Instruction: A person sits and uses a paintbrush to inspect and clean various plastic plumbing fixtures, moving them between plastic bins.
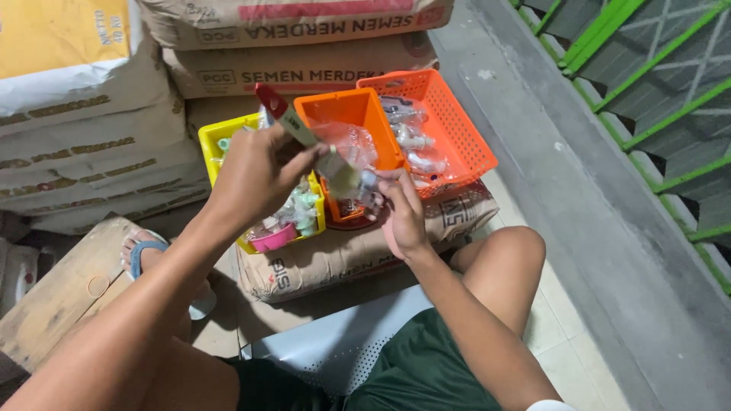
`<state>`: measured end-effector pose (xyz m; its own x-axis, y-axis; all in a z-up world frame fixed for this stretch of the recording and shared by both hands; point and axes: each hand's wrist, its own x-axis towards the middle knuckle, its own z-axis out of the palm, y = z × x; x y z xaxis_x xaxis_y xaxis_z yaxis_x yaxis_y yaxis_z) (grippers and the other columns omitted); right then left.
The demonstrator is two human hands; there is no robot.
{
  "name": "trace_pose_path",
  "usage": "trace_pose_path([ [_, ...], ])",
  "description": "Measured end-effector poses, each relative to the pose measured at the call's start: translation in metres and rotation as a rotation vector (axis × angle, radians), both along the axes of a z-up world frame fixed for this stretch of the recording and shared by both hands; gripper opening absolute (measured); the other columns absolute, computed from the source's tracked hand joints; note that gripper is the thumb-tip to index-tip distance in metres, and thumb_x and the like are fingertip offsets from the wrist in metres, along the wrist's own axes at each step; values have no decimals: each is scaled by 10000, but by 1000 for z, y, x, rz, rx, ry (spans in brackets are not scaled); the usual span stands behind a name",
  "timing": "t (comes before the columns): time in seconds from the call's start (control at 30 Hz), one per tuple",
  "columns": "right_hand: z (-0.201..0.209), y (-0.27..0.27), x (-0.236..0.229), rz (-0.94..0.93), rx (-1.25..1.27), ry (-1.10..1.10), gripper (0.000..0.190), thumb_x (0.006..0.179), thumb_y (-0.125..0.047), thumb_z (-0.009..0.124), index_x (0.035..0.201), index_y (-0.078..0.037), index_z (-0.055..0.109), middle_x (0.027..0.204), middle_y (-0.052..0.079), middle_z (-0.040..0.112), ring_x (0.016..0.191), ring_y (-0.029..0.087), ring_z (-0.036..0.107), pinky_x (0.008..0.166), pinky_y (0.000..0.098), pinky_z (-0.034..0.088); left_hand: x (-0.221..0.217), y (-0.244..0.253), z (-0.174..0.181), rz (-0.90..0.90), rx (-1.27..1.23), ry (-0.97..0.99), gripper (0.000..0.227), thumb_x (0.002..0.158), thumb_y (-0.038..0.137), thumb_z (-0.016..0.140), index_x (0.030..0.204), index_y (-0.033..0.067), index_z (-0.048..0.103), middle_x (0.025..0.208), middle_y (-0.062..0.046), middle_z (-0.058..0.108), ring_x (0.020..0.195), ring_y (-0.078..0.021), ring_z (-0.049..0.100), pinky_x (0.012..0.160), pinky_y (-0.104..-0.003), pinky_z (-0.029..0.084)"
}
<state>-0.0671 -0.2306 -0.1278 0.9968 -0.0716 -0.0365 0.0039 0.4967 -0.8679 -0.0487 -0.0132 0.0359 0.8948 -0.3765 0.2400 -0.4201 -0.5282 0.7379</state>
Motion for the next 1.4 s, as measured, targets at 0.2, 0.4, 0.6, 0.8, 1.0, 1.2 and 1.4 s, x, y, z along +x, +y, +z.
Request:
trace_pose_path([
  [0.2,19,5,-9,-14,-16,-18,86,989,-108,524,1072,-113,503,760,12,392,657,151,432,579,296,434,5,0,-1,40,-415,254,213,977,193,686,1101,34,754,841,-132,764,753,-160,740,788,-335,646],
  [0.4,-4,4,-5,-5,-47,-80,180,977,-136,534,1142,-77,492,779,-21,377,696,102,428,581,262,452,39,13,-37,118,19,-182,104,923,225,724,885,145,779,733,-44,747,763,-333,743,754,-458,551],
  [0.6,6,5,-10,-6,-72,-51,176,998,-113,504,1163,-75,454,784,11,331,680,151,394,598,297,425,8,2,0,-66,-213,100,251,949,192,692,1110,10,756,899,-199,776,850,-325,776,854,-494,586],
  [0.8,7,9,-13,-25,-1,-52,190,984,-164,532,1156,-89,501,816,52,466,704,153,470,593,282,461,39,24,-23,126,313,-315,122,957,219,715,1052,149,747,836,-43,775,814,-327,753,734,-513,578],
  [1.0,13,10,-10,-120,-49,-3,174,1024,-151,529,1180,-76,502,932,56,506,818,167,522,714,306,520,3,7,11,-113,109,-208,179,956,204,668,1002,57,760,860,-129,793,847,-380,758,828,-501,565],
  [1.2,32,9,-20,4,109,8,138,998,-206,552,1091,-110,519,778,54,437,700,172,444,612,312,435,6,23,9,-97,33,-200,170,985,158,682,1039,16,758,855,-155,776,856,-363,758,804,-482,547],
  [1.4,28,11,-9,0,392,233,230,968,-318,615,967,-95,559,769,4,430,717,147,451,611,259,412,-7,15,9,-44,-217,-41,228,968,136,686,1118,-25,748,992,-239,763,957,-342,763,900,-460,567],
])
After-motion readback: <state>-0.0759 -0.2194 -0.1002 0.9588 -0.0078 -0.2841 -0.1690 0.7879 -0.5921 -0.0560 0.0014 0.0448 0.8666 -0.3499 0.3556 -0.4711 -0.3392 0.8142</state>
